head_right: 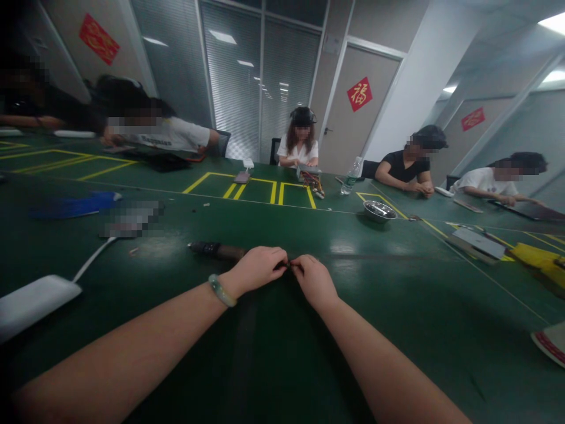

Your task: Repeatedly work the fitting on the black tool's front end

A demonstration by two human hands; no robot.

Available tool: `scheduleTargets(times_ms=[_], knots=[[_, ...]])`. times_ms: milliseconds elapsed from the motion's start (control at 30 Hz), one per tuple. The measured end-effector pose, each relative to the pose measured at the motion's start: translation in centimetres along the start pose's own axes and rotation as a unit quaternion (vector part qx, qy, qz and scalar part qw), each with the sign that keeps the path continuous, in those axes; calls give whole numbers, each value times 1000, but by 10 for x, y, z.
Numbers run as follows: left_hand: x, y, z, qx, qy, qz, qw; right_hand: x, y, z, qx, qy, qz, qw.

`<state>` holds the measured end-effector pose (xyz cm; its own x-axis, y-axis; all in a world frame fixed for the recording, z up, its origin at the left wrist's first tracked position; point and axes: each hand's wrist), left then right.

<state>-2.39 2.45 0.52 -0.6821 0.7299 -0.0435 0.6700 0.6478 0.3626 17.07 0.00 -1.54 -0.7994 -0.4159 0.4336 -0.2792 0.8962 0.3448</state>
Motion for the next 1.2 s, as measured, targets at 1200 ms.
scheduleTargets(times_ms=[1200], knots=[[4,1,-3,31,-73,-49,996,-13,15,6,78,-196,-144,967]])
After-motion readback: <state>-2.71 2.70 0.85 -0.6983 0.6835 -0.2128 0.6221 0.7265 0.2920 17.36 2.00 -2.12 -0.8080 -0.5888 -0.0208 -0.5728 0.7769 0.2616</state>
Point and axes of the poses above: each hand's wrist, its own y-axis towards the middle knuckle, its own z-axis out of the palm, x = y × z, and after that the axes turned 4 degrees about y, right-handed
